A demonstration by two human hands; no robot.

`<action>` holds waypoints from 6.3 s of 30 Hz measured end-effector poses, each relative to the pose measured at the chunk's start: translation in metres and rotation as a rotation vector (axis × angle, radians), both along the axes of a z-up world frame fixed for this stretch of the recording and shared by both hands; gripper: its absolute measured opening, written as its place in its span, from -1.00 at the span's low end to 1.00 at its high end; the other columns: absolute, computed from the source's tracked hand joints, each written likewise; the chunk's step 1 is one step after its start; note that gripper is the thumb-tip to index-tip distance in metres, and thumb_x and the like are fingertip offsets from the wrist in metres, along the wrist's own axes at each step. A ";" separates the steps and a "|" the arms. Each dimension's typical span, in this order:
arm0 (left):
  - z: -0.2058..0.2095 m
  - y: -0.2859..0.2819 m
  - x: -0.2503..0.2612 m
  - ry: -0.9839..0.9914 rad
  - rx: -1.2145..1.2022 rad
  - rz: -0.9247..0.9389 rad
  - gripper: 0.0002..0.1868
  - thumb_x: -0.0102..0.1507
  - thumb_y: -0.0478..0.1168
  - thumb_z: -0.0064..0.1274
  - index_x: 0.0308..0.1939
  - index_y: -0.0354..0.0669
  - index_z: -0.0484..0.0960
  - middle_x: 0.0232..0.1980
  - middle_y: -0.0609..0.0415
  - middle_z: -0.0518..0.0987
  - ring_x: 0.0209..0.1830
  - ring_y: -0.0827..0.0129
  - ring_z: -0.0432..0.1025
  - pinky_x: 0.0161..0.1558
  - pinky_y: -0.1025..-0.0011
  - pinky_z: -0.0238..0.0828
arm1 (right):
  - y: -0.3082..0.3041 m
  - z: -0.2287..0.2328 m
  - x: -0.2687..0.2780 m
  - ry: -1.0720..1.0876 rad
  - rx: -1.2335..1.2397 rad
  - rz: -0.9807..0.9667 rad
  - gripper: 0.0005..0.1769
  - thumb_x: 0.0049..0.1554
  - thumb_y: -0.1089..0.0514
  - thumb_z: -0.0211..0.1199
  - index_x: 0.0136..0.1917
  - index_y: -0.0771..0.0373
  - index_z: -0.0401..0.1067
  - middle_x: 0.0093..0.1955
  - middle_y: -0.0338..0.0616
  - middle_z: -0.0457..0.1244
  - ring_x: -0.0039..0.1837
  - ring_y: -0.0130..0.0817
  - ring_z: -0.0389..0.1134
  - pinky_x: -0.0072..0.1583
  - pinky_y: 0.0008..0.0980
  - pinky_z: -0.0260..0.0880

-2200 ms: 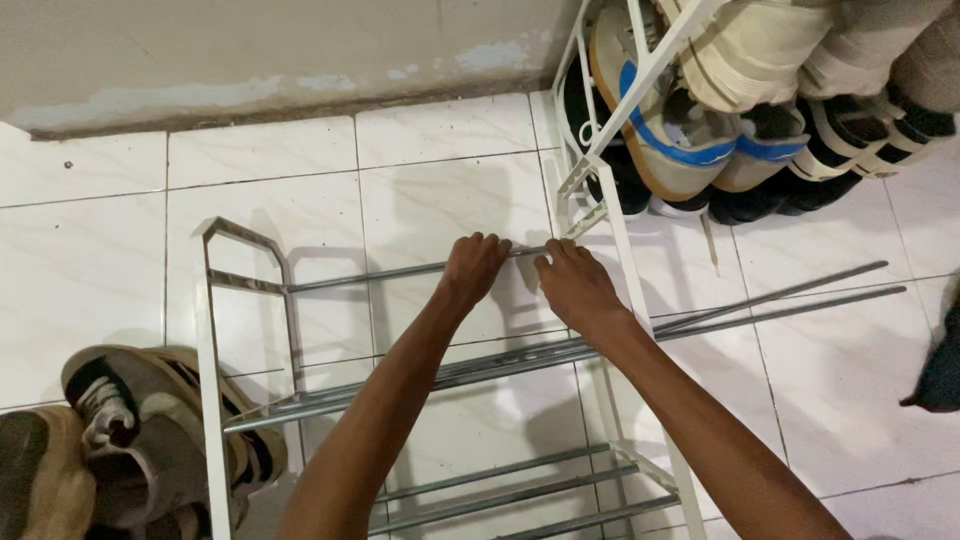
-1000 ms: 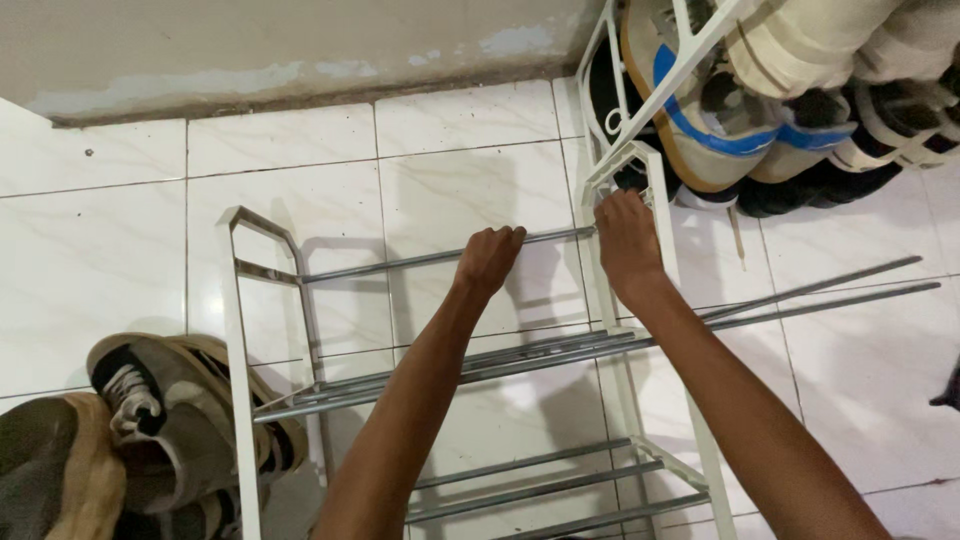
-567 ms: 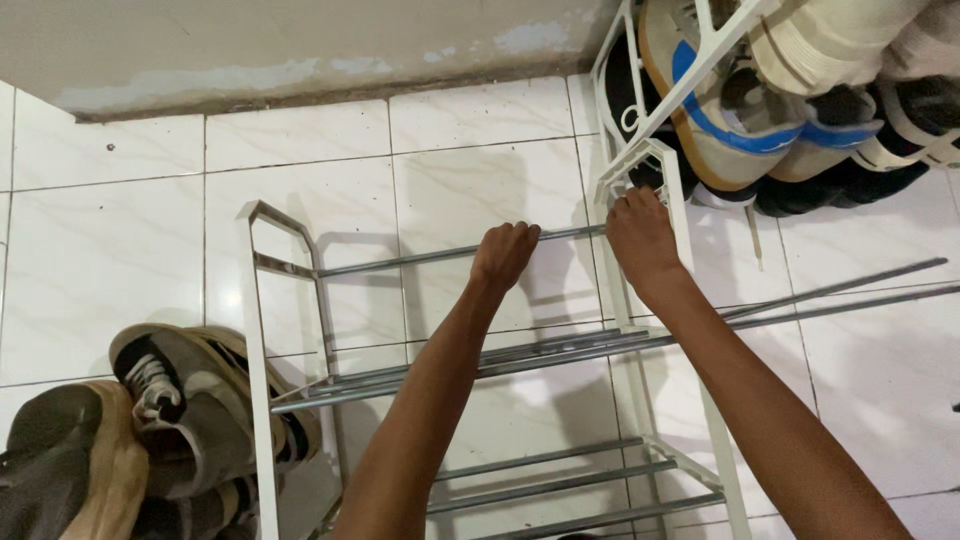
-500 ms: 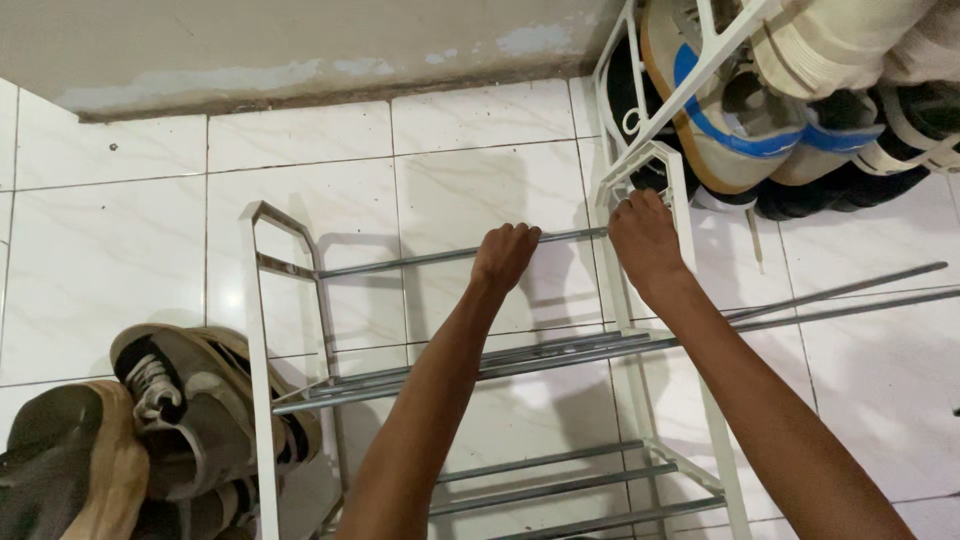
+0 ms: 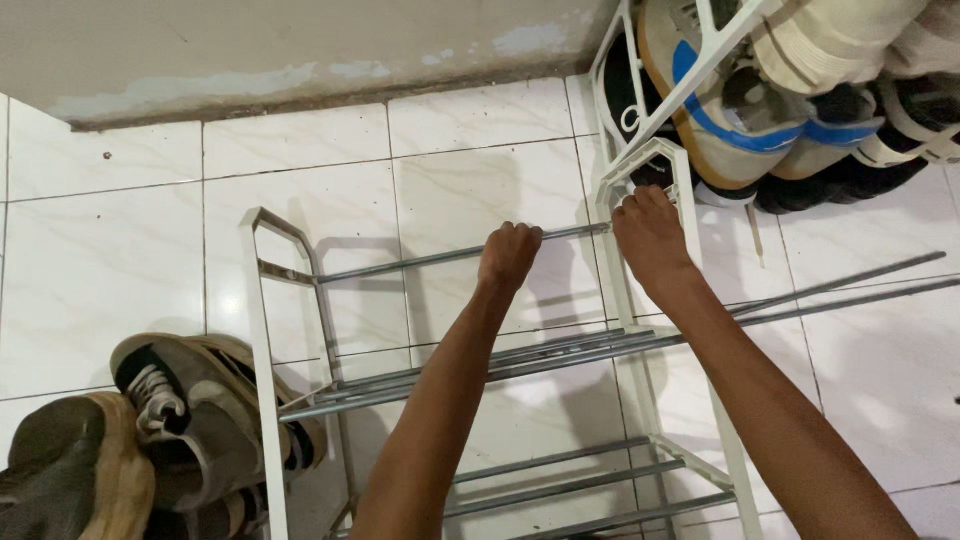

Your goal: The person assembles a metal shoe rack by inserting horizontal metal rods into the side frames. They repeatedly pick up rods from the floor and slide them into place across the rack's width.

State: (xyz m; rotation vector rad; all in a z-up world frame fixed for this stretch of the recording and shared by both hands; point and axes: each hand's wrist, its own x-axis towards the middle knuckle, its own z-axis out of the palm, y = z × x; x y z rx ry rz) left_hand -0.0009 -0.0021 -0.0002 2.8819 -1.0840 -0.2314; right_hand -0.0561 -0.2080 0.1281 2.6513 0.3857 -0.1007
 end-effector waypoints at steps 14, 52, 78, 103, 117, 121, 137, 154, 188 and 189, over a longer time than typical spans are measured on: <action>0.005 -0.005 -0.002 -0.166 0.087 -0.011 -0.89 0.13 -0.31 0.22 -0.29 -0.02 0.67 -0.24 0.06 0.67 -0.17 0.22 0.60 -0.24 0.31 0.61 | 0.003 0.001 0.001 -0.036 0.021 -0.022 -0.89 -0.02 0.24 0.27 -0.17 0.20 0.57 -0.09 -0.18 0.35 0.15 -0.31 0.29 0.32 -0.36 0.21; -0.002 -0.023 -0.014 -0.259 0.284 0.051 -0.71 0.12 -0.32 0.16 -0.07 -0.28 0.65 -0.13 -0.21 0.65 -0.15 -0.15 0.58 -0.29 0.16 0.62 | 0.009 0.011 0.001 -0.024 0.004 -0.025 -0.89 -0.07 0.26 0.33 -0.19 0.20 0.56 -0.09 -0.16 0.36 0.14 -0.30 0.31 0.28 -0.36 0.20; -0.001 0.005 0.000 -0.085 0.033 -0.108 -0.90 0.16 -0.34 0.21 -0.30 -0.13 0.60 -0.23 0.06 0.59 -0.21 0.35 0.55 -0.30 0.43 0.53 | 0.043 -0.011 0.023 0.329 -0.352 -0.154 -0.83 0.10 0.11 0.32 -0.02 0.08 0.61 0.02 -0.22 0.37 0.21 -0.28 0.32 0.21 -0.26 0.20; -0.012 0.005 0.014 -0.039 -0.016 -0.148 -0.95 0.21 -0.29 0.14 -0.28 -0.05 0.58 -0.20 0.11 0.57 -0.23 0.32 0.53 -0.27 0.34 0.47 | 0.017 -0.072 0.049 0.314 -0.126 -0.222 -0.93 0.06 0.14 0.36 -0.16 0.09 0.63 -0.08 -0.13 0.41 0.02 -0.26 0.46 -0.09 -0.29 0.35; 0.002 0.014 0.005 -0.050 -0.077 -0.101 -0.77 0.13 -0.37 0.23 -0.15 -0.13 0.59 -0.17 0.11 0.55 -0.22 0.33 0.48 -0.34 0.40 0.49 | 0.014 -0.068 0.049 0.377 -0.129 -0.178 -0.98 0.01 0.20 0.41 -0.23 0.16 0.61 -0.17 -0.14 0.37 -0.07 -0.30 0.46 -0.15 -0.33 0.37; 0.008 0.011 0.005 -0.031 -0.081 -0.071 -0.72 0.09 -0.37 0.24 -0.14 -0.13 0.60 -0.16 0.09 0.55 -0.18 0.31 0.48 -0.31 0.39 0.50 | 0.015 -0.068 0.049 0.342 -0.148 -0.128 -0.97 -0.01 0.20 0.42 -0.23 0.15 0.61 -0.14 -0.14 0.37 -0.06 -0.28 0.45 -0.14 -0.32 0.35; 0.000 0.008 0.012 -0.011 -0.007 -0.154 -0.77 0.14 -0.34 0.22 -0.15 -0.13 0.56 -0.13 0.08 0.56 -0.15 0.30 0.50 -0.30 0.38 0.51 | 0.021 -0.063 0.045 0.357 -0.175 -0.141 -0.93 0.03 0.17 0.40 -0.17 0.14 0.61 -0.10 -0.16 0.37 -0.03 -0.30 0.44 -0.06 -0.30 0.36; 0.086 0.178 0.010 0.144 0.089 0.658 -0.79 0.17 -0.33 0.15 -0.13 -0.32 0.60 -0.01 -0.17 0.57 0.07 0.02 0.47 -0.10 0.15 0.54 | 0.038 -0.057 0.041 0.402 -0.265 -0.235 -0.82 0.07 0.05 0.35 -0.05 0.11 0.61 -0.05 -0.19 0.40 0.07 -0.30 0.40 0.09 -0.20 0.20; 0.083 0.260 0.016 -0.044 0.866 0.271 -0.94 0.21 -0.07 0.25 -0.30 0.13 0.74 -0.31 0.20 0.64 -0.13 0.38 0.52 0.06 0.24 0.15 | 0.027 -0.046 0.038 0.345 -0.310 -0.117 -0.95 0.12 0.15 0.36 -0.19 0.02 0.61 -0.20 -0.33 0.40 -0.04 -0.41 0.42 0.11 -0.26 0.25; 0.080 0.260 0.012 -0.061 0.860 0.272 -0.94 0.22 -0.08 0.24 -0.30 0.12 0.74 -0.31 0.20 0.65 -0.13 0.38 0.53 0.06 0.23 0.16 | 0.028 -0.046 0.035 0.326 -0.282 -0.122 -0.95 0.12 0.16 0.35 -0.18 0.02 0.62 -0.19 -0.32 0.40 -0.02 -0.40 0.42 0.13 -0.24 0.25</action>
